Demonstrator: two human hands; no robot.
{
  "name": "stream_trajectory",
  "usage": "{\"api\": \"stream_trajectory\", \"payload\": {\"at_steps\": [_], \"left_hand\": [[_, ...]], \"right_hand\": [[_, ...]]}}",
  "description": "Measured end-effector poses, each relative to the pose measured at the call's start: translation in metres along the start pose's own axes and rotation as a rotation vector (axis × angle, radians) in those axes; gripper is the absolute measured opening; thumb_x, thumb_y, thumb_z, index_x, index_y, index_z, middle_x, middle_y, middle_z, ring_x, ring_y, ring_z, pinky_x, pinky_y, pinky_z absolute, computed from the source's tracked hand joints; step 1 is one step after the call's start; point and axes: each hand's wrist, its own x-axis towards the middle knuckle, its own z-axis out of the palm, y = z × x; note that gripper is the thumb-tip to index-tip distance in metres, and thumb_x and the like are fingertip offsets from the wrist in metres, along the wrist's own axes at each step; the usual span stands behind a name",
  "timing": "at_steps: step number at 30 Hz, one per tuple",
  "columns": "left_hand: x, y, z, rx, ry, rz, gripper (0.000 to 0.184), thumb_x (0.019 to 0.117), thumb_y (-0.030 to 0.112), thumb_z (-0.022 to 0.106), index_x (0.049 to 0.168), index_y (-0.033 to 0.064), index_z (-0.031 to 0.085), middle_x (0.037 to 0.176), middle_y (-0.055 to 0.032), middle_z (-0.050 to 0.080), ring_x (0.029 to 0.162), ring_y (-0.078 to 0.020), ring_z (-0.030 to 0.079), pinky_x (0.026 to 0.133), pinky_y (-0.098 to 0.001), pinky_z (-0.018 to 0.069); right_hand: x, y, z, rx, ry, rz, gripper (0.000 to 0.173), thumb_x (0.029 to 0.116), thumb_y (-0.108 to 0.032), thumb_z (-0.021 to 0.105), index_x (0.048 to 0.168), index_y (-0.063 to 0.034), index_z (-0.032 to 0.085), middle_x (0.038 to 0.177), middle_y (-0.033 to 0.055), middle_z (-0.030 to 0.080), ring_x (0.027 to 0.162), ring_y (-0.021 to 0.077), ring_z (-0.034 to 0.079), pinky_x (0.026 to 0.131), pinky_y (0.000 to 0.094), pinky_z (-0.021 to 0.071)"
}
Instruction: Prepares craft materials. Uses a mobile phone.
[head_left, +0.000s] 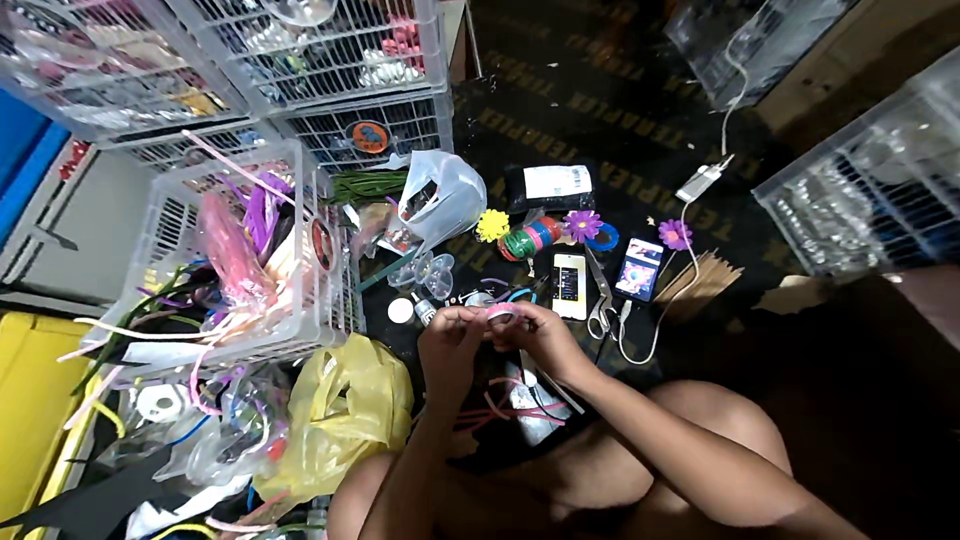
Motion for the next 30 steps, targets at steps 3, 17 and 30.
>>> {"api": "stream_trajectory", "payload": {"at_steps": [3, 17, 30], "left_hand": [[0.003, -0.005, -0.001, 0.001, 0.009, 0.011, 0.006, 0.0913, -0.003, 0.066, 0.094, 0.0024, 0.066, 0.089, 0.0002, 0.074, 0.081, -0.0068, 0.071, 0.077, -0.0256, 0.0605], [0.000, -0.007, 0.001, 0.031, -0.019, -0.110, 0.020, 0.0976, 0.004, 0.062, 0.117, -0.0038, 0.063, 0.089, 0.0007, 0.072, 0.080, -0.0037, 0.069, 0.076, -0.0239, 0.0595], [-0.003, 0.002, -0.009, 0.450, -0.280, -0.136, 0.021, 0.0951, 0.013, 0.070, 0.113, 0.0015, 0.072, 0.086, -0.0017, 0.072, 0.071, 0.0013, 0.062, 0.069, -0.0173, 0.0526]], "right_hand": [[-0.001, 0.000, 0.000, -0.027, 0.010, 0.015, 0.017, 0.0961, -0.003, 0.066, 0.112, 0.0036, 0.066, 0.095, 0.0056, 0.073, 0.079, 0.0100, 0.073, 0.076, 0.0272, 0.0639], [-0.008, -0.022, 0.007, 0.293, -0.048, 0.338, 0.021, 0.0998, -0.004, 0.063, 0.120, 0.0001, 0.058, 0.092, 0.0060, 0.072, 0.075, 0.0138, 0.071, 0.069, 0.0293, 0.0622], [0.004, -0.013, -0.039, -0.444, -0.096, -0.301, 0.014, 0.0936, -0.007, 0.066, 0.103, -0.0043, 0.076, 0.099, 0.0017, 0.071, 0.087, 0.0018, 0.065, 0.080, 0.0204, 0.0550]]}}
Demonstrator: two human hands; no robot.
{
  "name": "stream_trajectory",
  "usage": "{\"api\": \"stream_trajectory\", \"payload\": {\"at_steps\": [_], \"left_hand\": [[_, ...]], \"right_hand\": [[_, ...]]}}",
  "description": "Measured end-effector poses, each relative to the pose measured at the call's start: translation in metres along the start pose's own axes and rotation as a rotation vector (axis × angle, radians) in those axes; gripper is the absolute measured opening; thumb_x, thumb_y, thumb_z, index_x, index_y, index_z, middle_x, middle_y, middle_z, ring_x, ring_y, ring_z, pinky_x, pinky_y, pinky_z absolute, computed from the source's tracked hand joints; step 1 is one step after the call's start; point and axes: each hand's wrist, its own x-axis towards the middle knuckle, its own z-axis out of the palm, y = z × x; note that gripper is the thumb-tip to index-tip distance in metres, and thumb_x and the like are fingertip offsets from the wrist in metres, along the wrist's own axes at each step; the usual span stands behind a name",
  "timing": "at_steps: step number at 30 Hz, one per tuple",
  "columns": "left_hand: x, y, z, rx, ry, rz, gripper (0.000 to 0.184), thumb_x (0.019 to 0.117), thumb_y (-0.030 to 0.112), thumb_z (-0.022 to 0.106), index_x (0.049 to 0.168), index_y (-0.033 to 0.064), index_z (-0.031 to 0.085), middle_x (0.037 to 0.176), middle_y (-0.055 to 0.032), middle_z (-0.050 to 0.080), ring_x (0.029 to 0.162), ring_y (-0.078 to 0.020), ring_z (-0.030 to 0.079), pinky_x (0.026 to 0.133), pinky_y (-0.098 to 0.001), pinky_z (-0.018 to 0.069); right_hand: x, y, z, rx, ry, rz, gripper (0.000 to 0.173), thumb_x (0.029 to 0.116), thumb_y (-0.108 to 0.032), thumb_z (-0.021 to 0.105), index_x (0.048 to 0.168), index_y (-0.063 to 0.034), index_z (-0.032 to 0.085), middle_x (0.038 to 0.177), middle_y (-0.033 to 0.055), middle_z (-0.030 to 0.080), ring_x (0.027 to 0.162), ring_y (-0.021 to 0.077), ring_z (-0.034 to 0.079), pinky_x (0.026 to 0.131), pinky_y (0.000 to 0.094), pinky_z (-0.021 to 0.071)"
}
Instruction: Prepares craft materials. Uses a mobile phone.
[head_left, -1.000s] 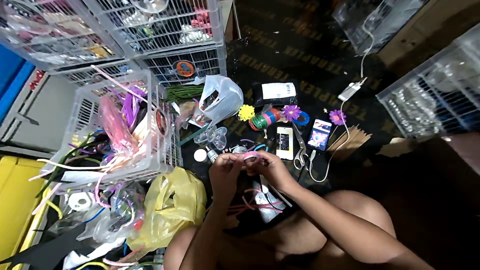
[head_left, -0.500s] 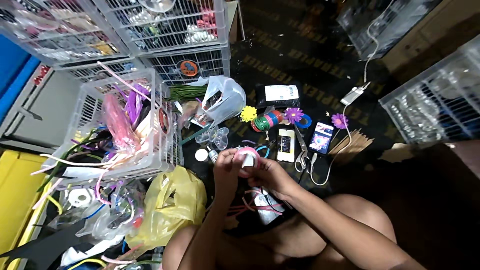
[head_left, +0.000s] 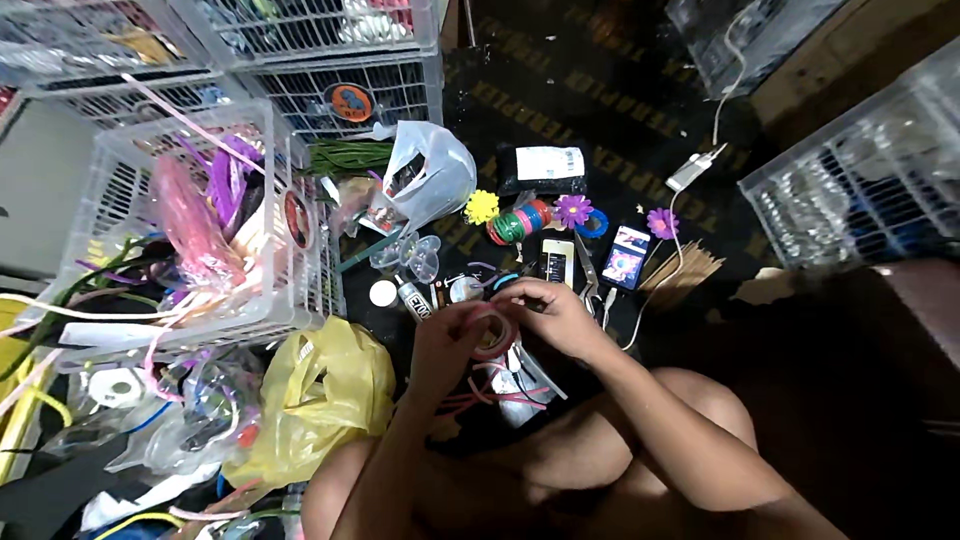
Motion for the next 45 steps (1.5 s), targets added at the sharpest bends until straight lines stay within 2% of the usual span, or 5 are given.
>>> {"api": "stream_trajectory", "payload": {"at_steps": [13, 21, 25, 29, 45], "left_hand": [[-0.001, -0.006, 0.005, 0.047, -0.028, 0.026, 0.021, 0.0972, 0.019, 0.068, 0.113, 0.0060, 0.074, 0.089, -0.0043, 0.073, 0.075, -0.0065, 0.067, 0.072, -0.0266, 0.0561], [0.007, -0.009, -0.005, -0.105, -0.167, -0.043, 0.017, 0.0949, 0.011, 0.071, 0.111, 0.0042, 0.072, 0.086, 0.0003, 0.072, 0.073, 0.0005, 0.064, 0.071, -0.0200, 0.0541], [0.005, -0.005, -0.013, 0.033, -0.269, -0.069, 0.020, 0.0964, 0.015, 0.070, 0.114, 0.0051, 0.073, 0.095, -0.0051, 0.073, 0.081, -0.0059, 0.067, 0.078, -0.0268, 0.0559], [0.002, -0.001, -0.016, 0.170, -0.334, -0.006, 0.023, 0.0966, 0.016, 0.068, 0.116, 0.0061, 0.073, 0.100, -0.0070, 0.074, 0.084, -0.0086, 0.068, 0.079, -0.0295, 0.0568], [-0.002, -0.018, 0.001, -0.046, -0.053, 0.203, 0.020, 0.0913, 0.007, 0.070, 0.109, -0.0022, 0.073, 0.098, -0.0016, 0.076, 0.085, 0.0044, 0.069, 0.077, -0.0143, 0.0572]], "right_hand": [[0.002, 0.006, -0.003, -0.018, -0.054, 0.021, 0.009, 0.0927, -0.011, 0.065, 0.095, -0.0047, 0.072, 0.086, -0.0022, 0.067, 0.076, -0.0008, 0.060, 0.071, 0.0177, 0.0520], [0.005, 0.012, -0.013, 0.214, -0.233, 0.061, 0.008, 0.0902, -0.004, 0.068, 0.098, -0.0041, 0.069, 0.081, -0.0069, 0.065, 0.072, -0.0024, 0.060, 0.069, 0.0164, 0.0520], [0.007, 0.015, -0.015, 0.310, -0.369, 0.141, 0.010, 0.0873, 0.001, 0.067, 0.095, -0.0051, 0.066, 0.081, -0.0080, 0.066, 0.075, -0.0027, 0.061, 0.071, 0.0181, 0.0531], [0.007, 0.010, -0.019, 0.258, -0.468, 0.159, 0.010, 0.0903, 0.002, 0.068, 0.100, 0.0047, 0.067, 0.087, 0.0006, 0.068, 0.079, 0.0006, 0.062, 0.075, 0.0195, 0.0530], [0.003, 0.005, -0.010, 0.568, -0.335, 0.329, 0.010, 0.0977, 0.004, 0.054, 0.103, -0.0001, 0.062, 0.089, -0.0015, 0.066, 0.077, 0.0022, 0.062, 0.068, 0.0206, 0.0537]]}}
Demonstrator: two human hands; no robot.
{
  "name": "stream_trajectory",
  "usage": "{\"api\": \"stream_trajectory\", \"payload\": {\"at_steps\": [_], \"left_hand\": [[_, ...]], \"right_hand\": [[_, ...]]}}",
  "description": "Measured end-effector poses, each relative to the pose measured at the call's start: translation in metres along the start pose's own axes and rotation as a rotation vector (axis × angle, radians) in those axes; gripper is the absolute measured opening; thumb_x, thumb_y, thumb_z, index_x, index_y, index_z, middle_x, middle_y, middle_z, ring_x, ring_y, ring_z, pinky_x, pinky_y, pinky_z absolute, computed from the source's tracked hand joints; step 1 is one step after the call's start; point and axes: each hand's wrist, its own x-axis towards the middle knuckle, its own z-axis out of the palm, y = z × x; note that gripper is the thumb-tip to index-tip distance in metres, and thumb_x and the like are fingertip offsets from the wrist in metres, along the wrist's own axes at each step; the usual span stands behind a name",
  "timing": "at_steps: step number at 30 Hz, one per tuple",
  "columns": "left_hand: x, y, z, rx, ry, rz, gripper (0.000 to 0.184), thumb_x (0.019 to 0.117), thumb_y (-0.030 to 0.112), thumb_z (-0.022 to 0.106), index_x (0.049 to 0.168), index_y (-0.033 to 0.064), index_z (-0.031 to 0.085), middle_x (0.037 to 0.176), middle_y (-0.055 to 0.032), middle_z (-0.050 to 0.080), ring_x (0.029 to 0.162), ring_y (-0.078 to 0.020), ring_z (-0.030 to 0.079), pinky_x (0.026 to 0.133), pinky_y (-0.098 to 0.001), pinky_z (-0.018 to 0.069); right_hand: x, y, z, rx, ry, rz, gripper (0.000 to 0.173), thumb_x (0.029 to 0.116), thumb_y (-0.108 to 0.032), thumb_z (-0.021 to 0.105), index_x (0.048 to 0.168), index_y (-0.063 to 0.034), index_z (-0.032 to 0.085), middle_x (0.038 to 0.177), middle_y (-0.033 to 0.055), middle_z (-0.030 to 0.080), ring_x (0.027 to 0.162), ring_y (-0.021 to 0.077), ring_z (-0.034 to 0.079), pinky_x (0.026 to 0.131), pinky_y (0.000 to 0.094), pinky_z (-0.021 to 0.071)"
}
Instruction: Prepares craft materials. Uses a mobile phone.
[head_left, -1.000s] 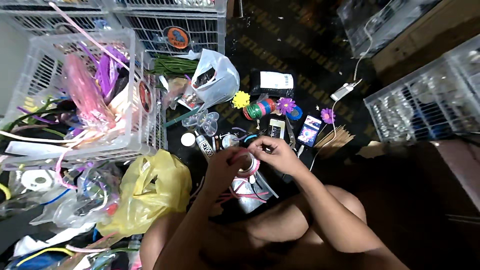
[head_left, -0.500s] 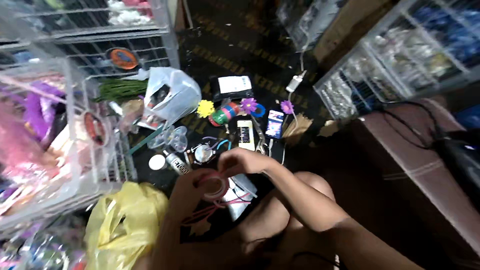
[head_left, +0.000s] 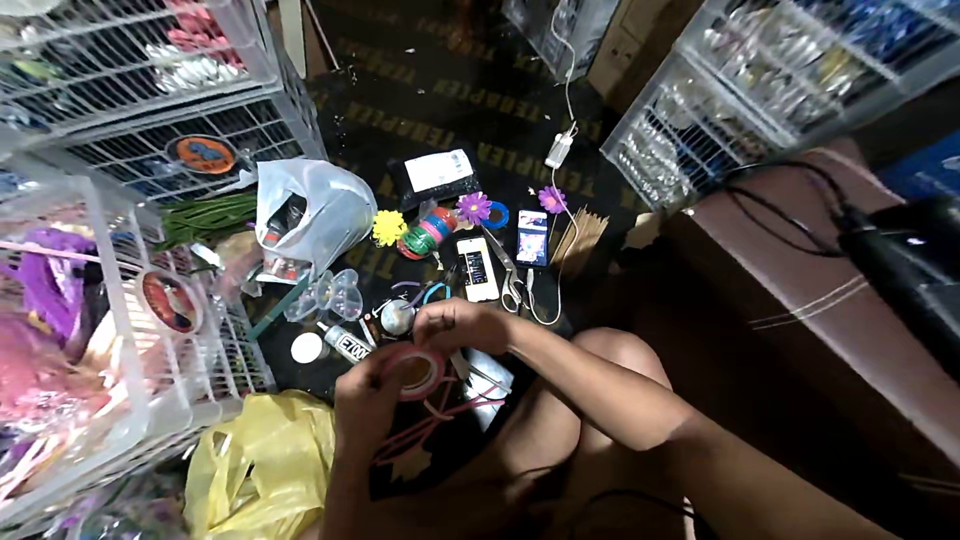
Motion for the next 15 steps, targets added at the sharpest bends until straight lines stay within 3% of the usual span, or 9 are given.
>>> {"api": "stream_trajectory", "payload": {"at_steps": [11, 15], "left_hand": [[-0.0021, -0.0018, 0.0023, -0.058, -0.013, -0.014, 0.019, 0.0916, 0.005, 0.070, 0.110, -0.0015, 0.072, 0.095, 0.0017, 0.075, 0.080, 0.0050, 0.068, 0.073, -0.0137, 0.0573], [0.0000, -0.0064, -0.0016, -0.034, -0.010, -0.008, 0.019, 0.0917, 0.007, 0.070, 0.109, -0.0005, 0.073, 0.095, 0.0007, 0.076, 0.082, 0.0021, 0.070, 0.075, -0.0166, 0.0587]], "right_hand": [[0.0025, 0.0056, 0.0029, 0.011, 0.006, -0.044, 0.011, 0.0955, 0.003, 0.054, 0.096, -0.0036, 0.063, 0.084, -0.0035, 0.064, 0.073, 0.0024, 0.061, 0.064, 0.0197, 0.0525], [0.0018, 0.0039, 0.0042, -0.003, 0.023, -0.051, 0.011, 0.0966, 0.002, 0.055, 0.101, -0.0013, 0.064, 0.088, -0.0016, 0.066, 0.077, 0.0032, 0.062, 0.069, 0.0215, 0.0537]]}}
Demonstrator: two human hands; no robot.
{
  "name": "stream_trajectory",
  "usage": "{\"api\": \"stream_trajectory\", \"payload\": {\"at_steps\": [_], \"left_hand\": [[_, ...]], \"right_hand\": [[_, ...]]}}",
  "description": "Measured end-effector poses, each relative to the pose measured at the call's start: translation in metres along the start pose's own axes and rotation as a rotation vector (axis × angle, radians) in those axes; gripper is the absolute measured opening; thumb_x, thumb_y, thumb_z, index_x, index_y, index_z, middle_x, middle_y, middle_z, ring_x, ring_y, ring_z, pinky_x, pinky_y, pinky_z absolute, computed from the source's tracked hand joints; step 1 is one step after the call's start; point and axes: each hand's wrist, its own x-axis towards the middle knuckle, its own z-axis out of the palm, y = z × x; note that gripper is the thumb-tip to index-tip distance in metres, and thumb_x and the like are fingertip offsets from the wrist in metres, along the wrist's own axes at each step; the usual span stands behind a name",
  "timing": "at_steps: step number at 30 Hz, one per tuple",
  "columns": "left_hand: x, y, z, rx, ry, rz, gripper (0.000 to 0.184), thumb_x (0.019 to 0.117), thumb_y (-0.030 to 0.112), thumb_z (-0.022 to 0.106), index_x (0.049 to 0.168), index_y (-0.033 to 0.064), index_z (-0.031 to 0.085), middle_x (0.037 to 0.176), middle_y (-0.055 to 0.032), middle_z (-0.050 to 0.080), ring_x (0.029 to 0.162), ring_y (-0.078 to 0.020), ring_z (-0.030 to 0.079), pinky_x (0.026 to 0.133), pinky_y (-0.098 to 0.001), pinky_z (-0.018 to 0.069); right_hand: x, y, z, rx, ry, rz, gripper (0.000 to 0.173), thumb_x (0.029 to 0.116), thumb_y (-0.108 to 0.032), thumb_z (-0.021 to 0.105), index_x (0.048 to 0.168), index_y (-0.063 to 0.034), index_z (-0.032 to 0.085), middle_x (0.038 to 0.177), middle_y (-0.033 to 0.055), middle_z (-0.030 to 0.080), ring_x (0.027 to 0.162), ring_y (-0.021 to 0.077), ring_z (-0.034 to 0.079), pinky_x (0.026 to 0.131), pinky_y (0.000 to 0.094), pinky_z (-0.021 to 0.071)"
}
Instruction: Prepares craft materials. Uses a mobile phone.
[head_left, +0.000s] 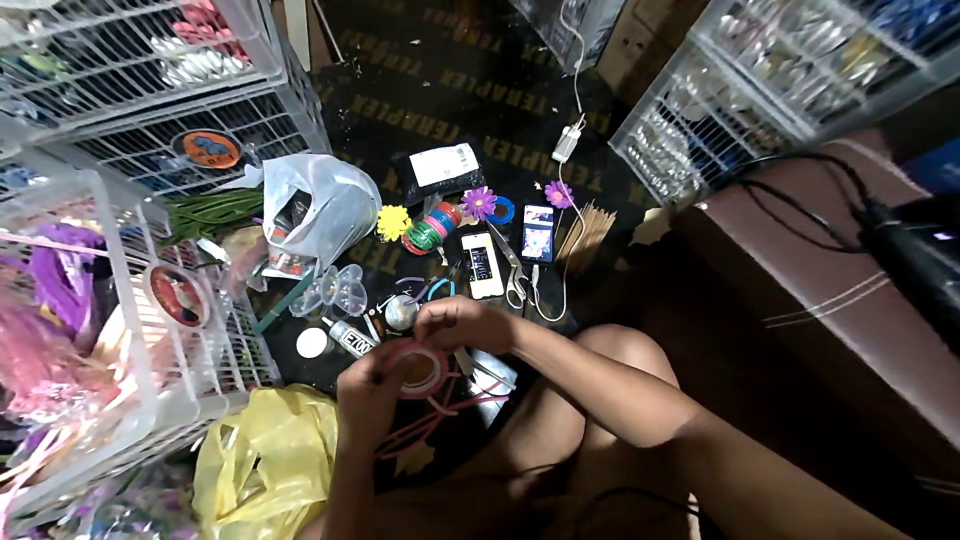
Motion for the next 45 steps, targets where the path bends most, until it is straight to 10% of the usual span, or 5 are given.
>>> {"api": "stream_trajectory", "payload": {"at_steps": [27, 38, 45], "left_hand": [[0.002, 0.001, 0.004, -0.012, -0.006, 0.001, 0.016, 0.0917, 0.001, 0.068, 0.106, -0.0020, 0.074, 0.096, 0.0000, 0.076, 0.084, 0.0026, 0.070, 0.076, -0.0158, 0.0582], [0.009, 0.005, 0.015, -0.116, 0.239, -0.186, 0.016, 0.0924, 0.000, 0.068, 0.108, -0.0034, 0.069, 0.094, -0.0008, 0.075, 0.083, -0.0030, 0.071, 0.076, -0.0218, 0.0601], [0.006, -0.002, 0.017, -0.324, 0.151, -0.265, 0.017, 0.1011, 0.005, 0.053, 0.110, -0.0020, 0.066, 0.095, -0.0019, 0.074, 0.089, -0.0085, 0.070, 0.083, -0.0275, 0.0592]], "right_hand": [[0.004, 0.007, 0.004, 0.056, 0.016, -0.055, 0.012, 0.0966, 0.002, 0.052, 0.092, -0.0043, 0.062, 0.081, -0.0036, 0.061, 0.072, 0.0019, 0.058, 0.065, 0.0193, 0.0505], [0.009, 0.015, 0.013, -0.361, 0.171, -0.222, 0.028, 0.1053, -0.017, 0.056, 0.122, 0.0036, 0.066, 0.104, 0.0127, 0.069, 0.090, 0.0093, 0.063, 0.085, 0.0260, 0.0522], [0.007, 0.016, 0.005, -0.466, 0.172, -0.241, 0.026, 0.1019, -0.017, 0.062, 0.118, 0.0018, 0.068, 0.102, 0.0135, 0.071, 0.090, 0.0155, 0.067, 0.086, 0.0337, 0.0536]]}}
